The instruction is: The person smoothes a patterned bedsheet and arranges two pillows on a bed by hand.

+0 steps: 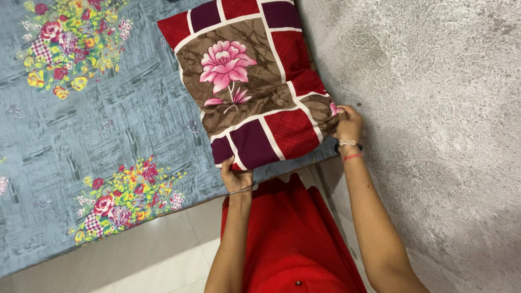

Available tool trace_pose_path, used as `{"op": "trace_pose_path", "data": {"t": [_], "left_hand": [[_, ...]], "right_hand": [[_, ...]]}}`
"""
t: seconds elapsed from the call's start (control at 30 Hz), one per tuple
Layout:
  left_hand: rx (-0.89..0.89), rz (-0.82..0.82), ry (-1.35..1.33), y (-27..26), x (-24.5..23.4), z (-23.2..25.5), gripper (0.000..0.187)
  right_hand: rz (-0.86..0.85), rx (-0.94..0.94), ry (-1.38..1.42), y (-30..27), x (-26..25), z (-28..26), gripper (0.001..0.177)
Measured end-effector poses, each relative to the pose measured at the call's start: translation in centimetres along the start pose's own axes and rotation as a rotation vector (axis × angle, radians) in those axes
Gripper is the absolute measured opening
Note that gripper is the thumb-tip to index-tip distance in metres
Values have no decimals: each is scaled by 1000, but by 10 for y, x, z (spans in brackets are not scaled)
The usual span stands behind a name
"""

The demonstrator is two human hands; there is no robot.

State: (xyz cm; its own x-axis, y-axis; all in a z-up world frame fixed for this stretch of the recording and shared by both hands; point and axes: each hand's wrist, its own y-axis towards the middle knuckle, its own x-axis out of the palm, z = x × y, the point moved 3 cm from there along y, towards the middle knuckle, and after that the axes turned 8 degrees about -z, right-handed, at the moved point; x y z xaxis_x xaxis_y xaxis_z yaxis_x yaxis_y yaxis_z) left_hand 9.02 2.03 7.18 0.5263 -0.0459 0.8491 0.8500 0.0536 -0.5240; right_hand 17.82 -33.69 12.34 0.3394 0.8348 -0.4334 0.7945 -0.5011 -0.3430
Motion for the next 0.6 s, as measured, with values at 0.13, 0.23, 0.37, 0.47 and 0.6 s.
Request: {"op": "trace_pose_path", "data": {"t": [0.13, 0.23, 0.37, 0.47, 0.6], "left_hand": [[-50, -6, 171, 8, -60, -8, 49], [-106, 143, 396, -2, -112, -8, 43], [-116, 234, 574, -13, -136, 18, 35], [-64, 230, 667, -15, -143, 39, 30], [-74, 138, 746, -2, -169, 44, 28]], "right_hand": [[-119, 54, 833, 10, -5, 79, 28], [56, -250, -760, -13, -10, 134, 24], [84, 318, 601, -23, -15, 181, 30], [104, 283, 427, -31, -24, 183, 29], [106, 259, 443, -41, -11, 187, 51]]}}
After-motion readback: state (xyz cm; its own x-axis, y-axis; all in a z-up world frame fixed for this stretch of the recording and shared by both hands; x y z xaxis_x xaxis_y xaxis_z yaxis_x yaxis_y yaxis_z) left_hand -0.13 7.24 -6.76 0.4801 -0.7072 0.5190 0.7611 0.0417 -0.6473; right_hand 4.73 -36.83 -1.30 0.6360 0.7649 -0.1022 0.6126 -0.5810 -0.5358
